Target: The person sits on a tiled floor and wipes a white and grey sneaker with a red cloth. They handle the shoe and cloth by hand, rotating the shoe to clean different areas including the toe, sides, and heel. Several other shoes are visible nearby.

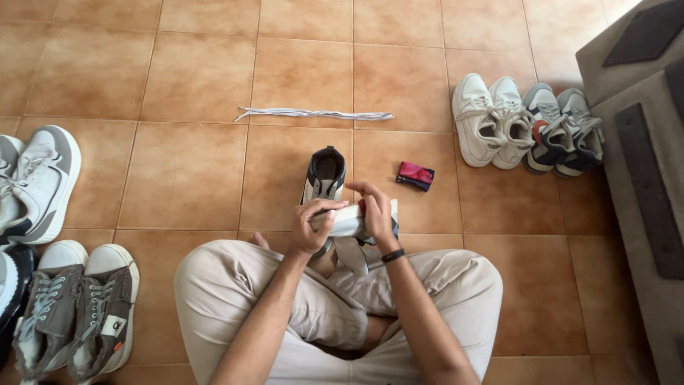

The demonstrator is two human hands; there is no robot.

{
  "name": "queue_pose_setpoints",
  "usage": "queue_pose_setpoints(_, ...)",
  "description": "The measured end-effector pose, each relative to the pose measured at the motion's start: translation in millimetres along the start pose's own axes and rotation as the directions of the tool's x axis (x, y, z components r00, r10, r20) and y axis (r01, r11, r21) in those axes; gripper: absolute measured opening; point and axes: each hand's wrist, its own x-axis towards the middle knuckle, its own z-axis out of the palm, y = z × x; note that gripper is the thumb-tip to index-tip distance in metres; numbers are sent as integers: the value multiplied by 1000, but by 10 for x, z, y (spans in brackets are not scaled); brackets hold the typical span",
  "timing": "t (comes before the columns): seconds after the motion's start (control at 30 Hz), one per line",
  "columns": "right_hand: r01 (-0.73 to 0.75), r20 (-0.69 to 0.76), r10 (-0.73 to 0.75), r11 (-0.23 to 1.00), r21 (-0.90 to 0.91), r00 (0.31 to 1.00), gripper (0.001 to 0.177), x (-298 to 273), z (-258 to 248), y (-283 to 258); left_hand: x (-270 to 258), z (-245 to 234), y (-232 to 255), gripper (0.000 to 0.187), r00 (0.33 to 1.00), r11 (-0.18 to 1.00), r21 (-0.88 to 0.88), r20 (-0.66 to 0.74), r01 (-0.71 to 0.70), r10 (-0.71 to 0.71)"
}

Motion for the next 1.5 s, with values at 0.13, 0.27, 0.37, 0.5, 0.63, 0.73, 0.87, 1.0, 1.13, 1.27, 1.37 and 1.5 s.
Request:
queue_pose_setpoints(0.13, 120, 23, -126, 977, 178, 992, 42, -38, 23, 32, -41, -31, -53, 21, 1000, 999, 46, -12, -22, 22)
queue_pose_setpoints(0.27, 72, 10, -73, 939, -336, 997, 39, 125, -258, 286, 26, -23, -59, 21, 999, 998, -55, -39, 20, -22)
queue_pose_setpoints(0.37, 61, -24, -74, 935, -349, 997, 39, 112, -334, 430, -22, -13, -63, 22, 998, 997, -77, -49, 27, -31)
queue_pose_setpoints(0.5, -31, -66, 19, 982, -184, 998, 41, 83, -162, 245, -79, -10, -193, 25, 991, 989, -123, -90, 86, -97)
queue_pose_setpoints(0.63, 135, 70, -134, 991, -6, 989, 44, -48, 293, -333, -166, -43, -391, 24, 992, 997, -33, -103, 76, -79)
queue_pose_setpoints(0.73, 401, 115, -385, 891, -213, 916, 37, -163, 504, -686, -234, -30, -538, 24, 979, 992, -57, -166, 111, -119)
queue_pose_setpoints(0.87, 370, 180, -327, 868, -330, 928, 37, -122, 439, -644, -299, -3, -584, 24, 965, 984, -109, -205, 144, -164)
queue_pose_setpoints(1.0, 36, 77, -17, 967, -251, 997, 31, 89, 15, -136, -269, 46, -462, 25, 969, 971, -176, -160, 162, -190)
queue_pose_setpoints(1.13, 137, 11, -145, 909, -393, 989, 33, 103, -375, 236, -258, 75, -381, 25, 991, 988, -125, -87, 87, -98)
queue_pose_setpoints(1.27, -39, -30, 32, 960, -277, 999, 34, 115, -128, 109, -248, 61, -508, 26, 966, 955, -235, -136, 182, -218)
queue_pose_setpoints(1.37, -77, 32, 79, 994, -72, 996, 36, -5, 224, -237, -362, 37, -621, 25, 954, 944, -240, -146, 224, -264)
queue_pose_setpoints(1.5, 155, 78, -137, 940, -305, 987, 26, -115, 455, -683, -424, 20, -728, 23, 957, 966, -136, -160, 220, -241)
